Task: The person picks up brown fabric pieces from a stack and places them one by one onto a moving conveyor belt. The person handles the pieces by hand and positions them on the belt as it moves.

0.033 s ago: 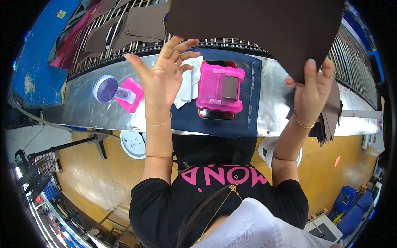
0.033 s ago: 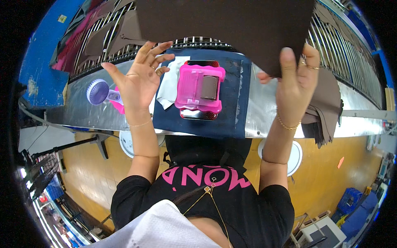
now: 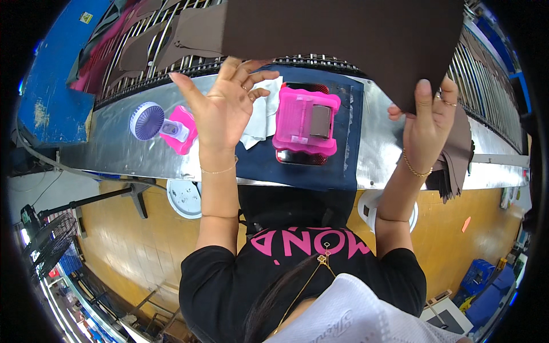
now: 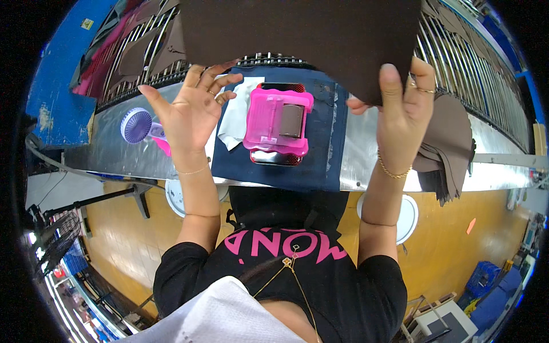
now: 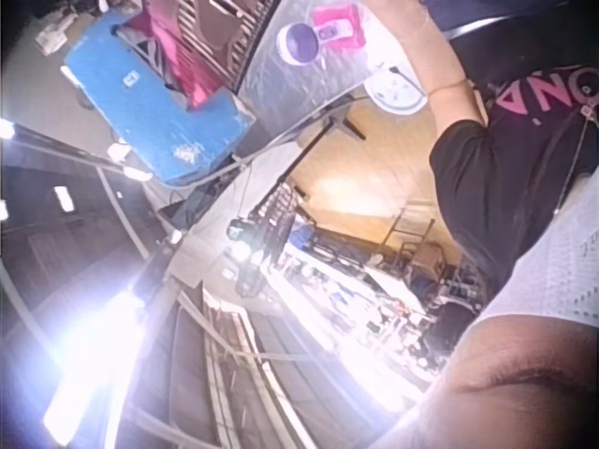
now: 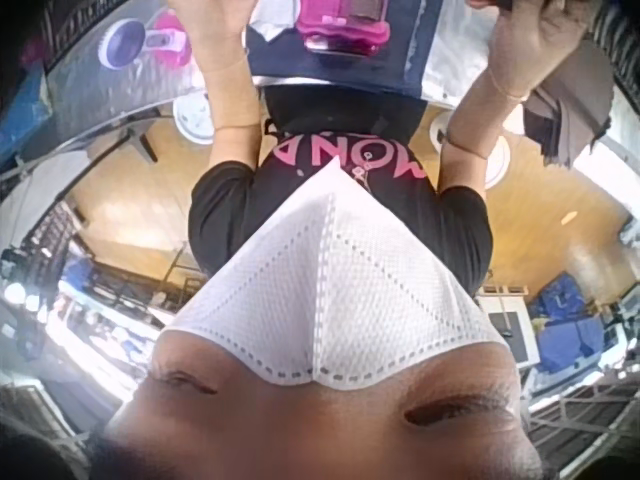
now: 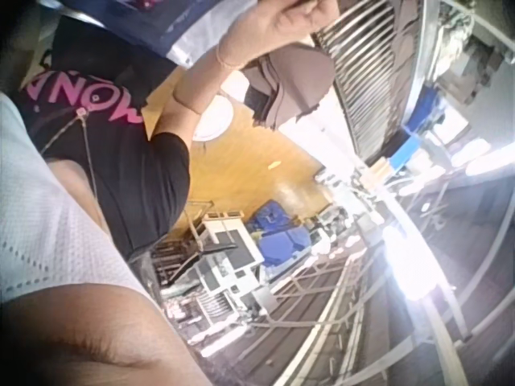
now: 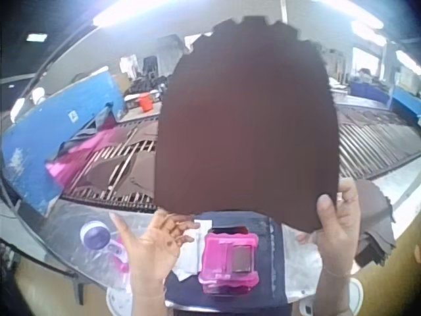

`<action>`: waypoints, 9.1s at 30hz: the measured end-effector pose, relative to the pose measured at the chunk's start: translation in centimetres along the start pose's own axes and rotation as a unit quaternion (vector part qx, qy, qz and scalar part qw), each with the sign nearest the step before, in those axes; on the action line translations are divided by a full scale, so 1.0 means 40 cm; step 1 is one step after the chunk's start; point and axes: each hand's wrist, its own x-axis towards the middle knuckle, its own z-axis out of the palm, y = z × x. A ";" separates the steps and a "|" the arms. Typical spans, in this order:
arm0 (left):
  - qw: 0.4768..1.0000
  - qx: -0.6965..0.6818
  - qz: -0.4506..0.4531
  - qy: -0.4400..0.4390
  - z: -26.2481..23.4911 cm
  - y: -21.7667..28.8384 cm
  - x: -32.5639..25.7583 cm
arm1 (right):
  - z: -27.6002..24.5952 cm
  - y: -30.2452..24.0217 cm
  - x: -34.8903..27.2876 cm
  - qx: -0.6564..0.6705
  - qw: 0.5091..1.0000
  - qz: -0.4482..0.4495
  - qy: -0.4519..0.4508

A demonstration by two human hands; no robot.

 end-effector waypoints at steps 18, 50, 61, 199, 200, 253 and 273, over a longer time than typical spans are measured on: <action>0.719 0.607 0.259 0.216 -0.047 0.239 -0.112 | 0.108 0.167 -0.048 -0.225 0.961 0.010 -0.162; 0.871 0.428 -0.117 -0.212 0.194 -0.061 0.091 | -0.493 -0.123 -0.257 -0.156 0.970 0.055 0.176; 0.928 0.261 -0.216 -0.155 0.165 0.006 0.052 | -0.509 -0.079 -0.003 -0.168 0.951 0.060 0.253; 0.477 0.741 0.351 -0.316 0.324 -0.137 0.302 | -0.460 -0.070 -0.099 -0.402 0.902 0.075 0.139; 0.464 0.693 0.468 -0.292 0.324 -0.145 0.336 | -0.471 -0.062 -0.057 -0.386 0.911 0.042 0.142; 0.845 0.485 0.181 0.136 -0.153 -0.138 0.004 | -0.732 0.055 -0.035 -0.705 0.642 0.063 0.293; 0.824 0.512 0.180 0.164 -0.155 -0.132 -0.041 | -0.809 0.017 -0.129 -0.773 0.471 0.345 0.249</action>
